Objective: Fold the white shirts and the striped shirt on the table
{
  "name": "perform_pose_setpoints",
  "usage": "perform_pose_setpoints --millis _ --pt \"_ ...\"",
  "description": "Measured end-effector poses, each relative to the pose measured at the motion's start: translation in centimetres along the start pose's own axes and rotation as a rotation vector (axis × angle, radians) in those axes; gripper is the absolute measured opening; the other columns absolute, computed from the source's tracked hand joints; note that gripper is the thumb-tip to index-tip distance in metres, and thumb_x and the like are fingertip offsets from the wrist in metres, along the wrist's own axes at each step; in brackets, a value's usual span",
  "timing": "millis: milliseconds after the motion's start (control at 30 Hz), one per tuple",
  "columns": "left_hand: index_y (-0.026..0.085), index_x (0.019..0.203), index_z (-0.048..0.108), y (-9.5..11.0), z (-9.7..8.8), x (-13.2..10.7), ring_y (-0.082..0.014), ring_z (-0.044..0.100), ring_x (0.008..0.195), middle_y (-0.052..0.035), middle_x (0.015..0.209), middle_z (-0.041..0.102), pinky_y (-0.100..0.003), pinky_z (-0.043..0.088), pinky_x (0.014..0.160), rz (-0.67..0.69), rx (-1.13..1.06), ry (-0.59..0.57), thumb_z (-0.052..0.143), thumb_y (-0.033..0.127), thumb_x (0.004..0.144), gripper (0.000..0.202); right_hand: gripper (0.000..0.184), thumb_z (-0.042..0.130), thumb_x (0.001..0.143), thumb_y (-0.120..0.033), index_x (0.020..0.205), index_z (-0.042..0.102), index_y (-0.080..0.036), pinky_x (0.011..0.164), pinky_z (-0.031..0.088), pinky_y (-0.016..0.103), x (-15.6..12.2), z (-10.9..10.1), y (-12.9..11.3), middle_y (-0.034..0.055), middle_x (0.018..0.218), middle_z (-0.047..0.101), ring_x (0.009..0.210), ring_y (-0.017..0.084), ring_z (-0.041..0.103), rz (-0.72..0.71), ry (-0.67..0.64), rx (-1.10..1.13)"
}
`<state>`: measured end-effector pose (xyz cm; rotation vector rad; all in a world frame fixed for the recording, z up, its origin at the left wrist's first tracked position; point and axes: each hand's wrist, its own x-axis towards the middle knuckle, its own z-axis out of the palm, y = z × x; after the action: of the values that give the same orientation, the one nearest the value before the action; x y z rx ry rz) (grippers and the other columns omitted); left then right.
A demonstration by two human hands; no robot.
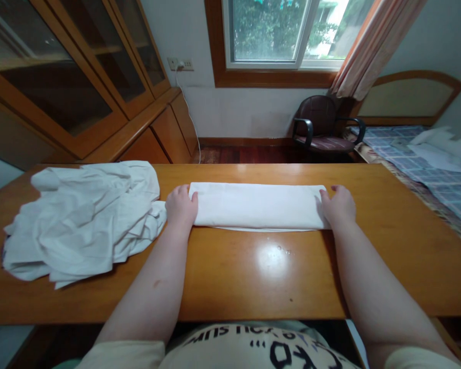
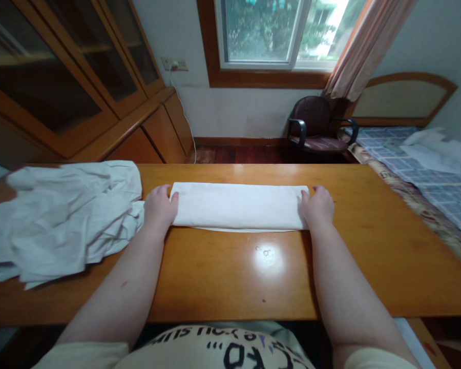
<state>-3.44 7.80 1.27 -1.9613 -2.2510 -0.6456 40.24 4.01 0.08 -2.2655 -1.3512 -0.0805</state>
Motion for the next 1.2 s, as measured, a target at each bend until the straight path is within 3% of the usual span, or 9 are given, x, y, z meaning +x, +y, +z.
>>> perform_pose_setpoints --millis 100,233,367,600,767,900,1067,1133,1200 --pt "0.021 0.131 0.053 2.6 0.4 -1.6 -0.0319 0.029 0.137 -0.0103 0.144 0.043 -0.049 0.019 0.113 0.297 -0.004 -0.058 0.043 0.047 0.089 0.051 0.058 0.051 0.086 -0.045 0.130 0.048 -0.008 0.106 0.032 0.046 -1.9 0.8 -2.4 0.0218 0.141 0.043 0.130 0.032 0.040 -0.305 -0.008 0.019" --pt "0.029 0.144 0.036 4.1 2.0 -2.7 -0.0296 0.017 0.143 -0.0043 0.154 0.029 -0.050 0.011 0.115 0.504 0.015 -0.369 0.043 0.063 0.084 0.070 0.071 0.046 0.086 -0.057 0.143 0.036 -0.016 0.112 0.021 0.051 -3.9 2.4 -4.7 0.0154 0.153 0.027 0.140 0.030 0.024 -0.554 -0.334 -0.072" --pt "0.025 0.148 0.026 2.8 3.0 -1.9 -0.0266 0.017 0.143 -0.0065 0.156 0.022 -0.047 0.013 0.115 0.425 0.071 -0.449 0.038 0.068 0.083 0.079 0.068 0.034 0.091 -0.059 0.147 0.032 -0.022 0.114 0.017 0.047 -4.0 2.8 -4.7 0.0085 0.155 0.024 0.142 0.025 0.021 -0.548 -0.464 -0.165" --pt "0.021 0.149 0.027 2.0 3.1 -0.9 -0.0287 0.014 0.144 -0.0075 0.157 0.018 -0.049 0.016 0.114 0.089 0.098 -0.384 0.020 0.058 0.091 0.069 0.070 0.023 0.094 -0.056 0.148 0.028 -0.011 0.113 0.019 0.045 -3.2 2.7 -4.1 0.0133 0.154 0.023 0.142 0.028 0.020 -0.288 -0.403 -0.224" --pt "0.019 0.146 0.032 2.2 2.6 -0.1 -0.0342 0.019 0.141 -0.0109 0.153 0.029 -0.060 0.013 0.111 -0.006 0.130 -0.355 0.024 0.058 0.090 0.069 0.073 0.024 0.092 -0.058 0.148 0.028 -0.010 0.112 0.016 0.047 -3.3 3.2 -4.2 0.0150 0.154 0.024 0.142 0.029 0.020 -0.262 -0.357 -0.253" --pt "0.011 0.141 0.041 6.7 2.7 0.0 -0.0374 0.017 0.141 -0.0172 0.151 0.031 -0.057 0.013 0.112 0.056 0.159 -0.305 0.029 0.058 0.089 0.071 0.073 0.024 0.092 -0.058 0.148 0.027 -0.010 0.112 0.015 0.047 -3.5 3.4 -4.5 0.0150 0.154 0.025 0.142 0.028 0.019 -0.269 -0.342 -0.269" --pt "0.023 0.145 0.036 15.4 4.7 -2.8 -0.0255 0.021 0.142 -0.0062 0.153 0.030 -0.046 0.014 0.115 0.602 -0.070 -0.437 0.026 0.057 0.092 0.064 0.073 0.024 0.092 -0.058 0.148 0.027 -0.011 0.113 0.015 0.046 -3.5 3.3 -4.5 0.0139 0.154 0.025 0.142 0.027 0.020 -0.266 -0.347 -0.266" --pt "0.026 0.145 0.036 16.4 5.5 -3.4 -0.0244 0.021 0.142 -0.0034 0.152 0.032 -0.046 0.014 0.115 0.619 -0.098 -0.465 0.026 0.059 0.091 0.063 0.074 0.024 0.092 -0.058 0.148 0.027 -0.011 0.113 0.015 0.045 -3.4 3.2 -4.4 0.0134 0.154 0.025 0.141 0.027 0.020 -0.268 -0.354 -0.259" --pt "0.025 0.146 0.034 15.2 5.8 -3.2 -0.0247 0.022 0.142 -0.0043 0.153 0.032 -0.046 0.015 0.115 0.538 -0.076 -0.453 0.027 0.059 0.090 0.066 0.074 0.025 0.092 -0.059 0.148 0.027 -0.012 0.113 0.016 0.045 -3.3 3.1 -4.2 0.0132 0.154 0.025 0.141 0.027 0.021 -0.271 -0.358 -0.251"
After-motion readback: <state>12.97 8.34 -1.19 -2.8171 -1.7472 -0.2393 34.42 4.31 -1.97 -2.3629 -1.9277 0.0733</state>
